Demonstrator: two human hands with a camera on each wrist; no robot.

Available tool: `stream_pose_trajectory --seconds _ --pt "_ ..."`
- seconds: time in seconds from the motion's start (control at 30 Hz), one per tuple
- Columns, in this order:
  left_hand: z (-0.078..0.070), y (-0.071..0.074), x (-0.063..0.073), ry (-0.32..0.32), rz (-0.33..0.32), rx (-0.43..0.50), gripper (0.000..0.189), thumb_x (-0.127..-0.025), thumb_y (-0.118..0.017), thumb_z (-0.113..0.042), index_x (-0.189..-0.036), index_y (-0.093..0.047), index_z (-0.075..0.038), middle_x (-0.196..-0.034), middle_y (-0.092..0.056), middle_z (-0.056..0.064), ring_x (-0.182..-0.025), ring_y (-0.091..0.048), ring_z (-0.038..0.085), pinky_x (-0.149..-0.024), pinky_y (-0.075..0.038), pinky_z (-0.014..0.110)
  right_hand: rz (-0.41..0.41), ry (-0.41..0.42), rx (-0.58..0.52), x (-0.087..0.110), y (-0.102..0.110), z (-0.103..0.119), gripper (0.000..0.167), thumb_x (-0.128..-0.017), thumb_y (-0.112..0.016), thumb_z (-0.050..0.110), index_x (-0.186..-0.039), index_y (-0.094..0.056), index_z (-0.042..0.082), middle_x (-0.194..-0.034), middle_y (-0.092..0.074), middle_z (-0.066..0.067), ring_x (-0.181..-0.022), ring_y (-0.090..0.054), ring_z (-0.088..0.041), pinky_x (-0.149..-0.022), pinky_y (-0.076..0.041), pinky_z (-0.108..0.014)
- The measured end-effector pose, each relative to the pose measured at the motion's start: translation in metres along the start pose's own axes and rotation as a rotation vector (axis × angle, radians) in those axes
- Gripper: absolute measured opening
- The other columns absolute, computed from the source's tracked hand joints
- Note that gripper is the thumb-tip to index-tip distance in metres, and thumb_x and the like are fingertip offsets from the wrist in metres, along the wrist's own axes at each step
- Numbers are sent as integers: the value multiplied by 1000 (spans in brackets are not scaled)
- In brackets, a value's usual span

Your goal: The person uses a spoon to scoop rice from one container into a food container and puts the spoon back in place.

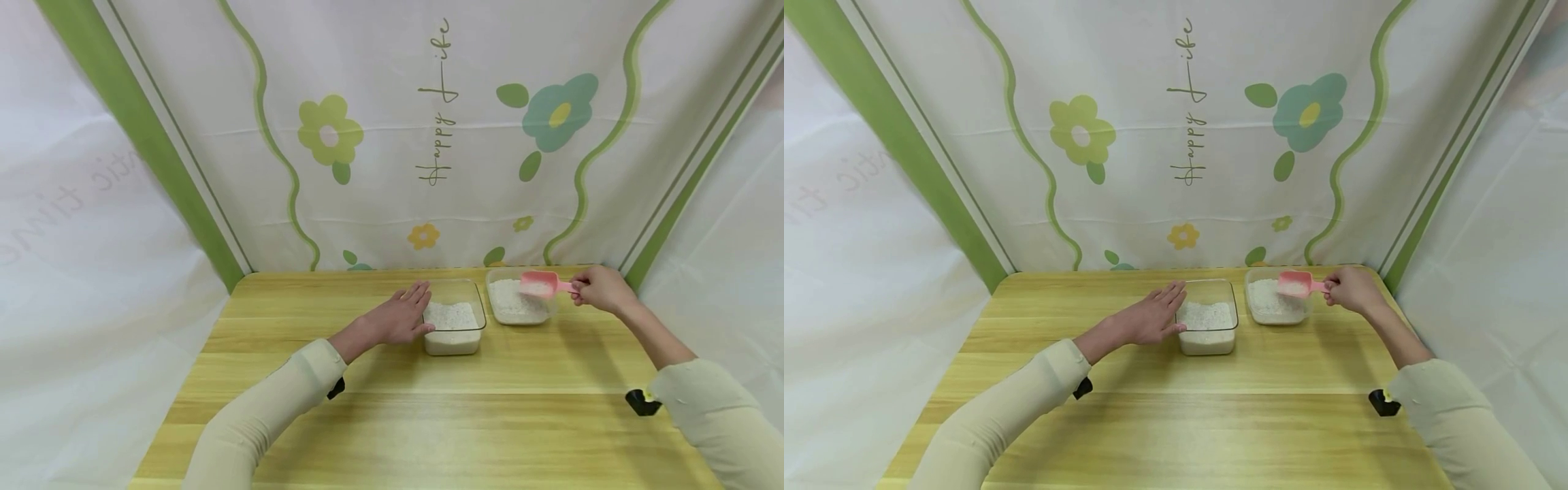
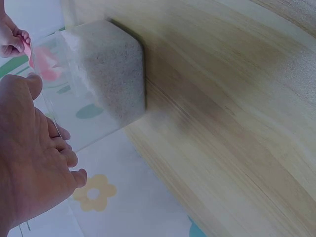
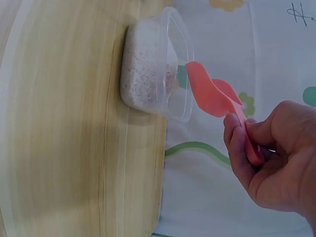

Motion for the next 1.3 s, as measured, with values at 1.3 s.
stream_pose_trajectory --seconds 1.3 --pt "0 -1 0 9 6 20 79 -106 -24 -57 -160 -9 -2 -169 2 15 -157 0 26 -125 -18 47 -273 219 432 24 11 61 13 -82 -61 -5 -75 -70 1 -65 -66 -7 -55 -46 -16 -54 -42 -35"
Point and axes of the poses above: each hand's wrist, its own x-axis away from the middle knuckle, its own y-axis out of the back of the hand, z = x × y, the point moved 8 cm from there along -x, towards the middle knuckle
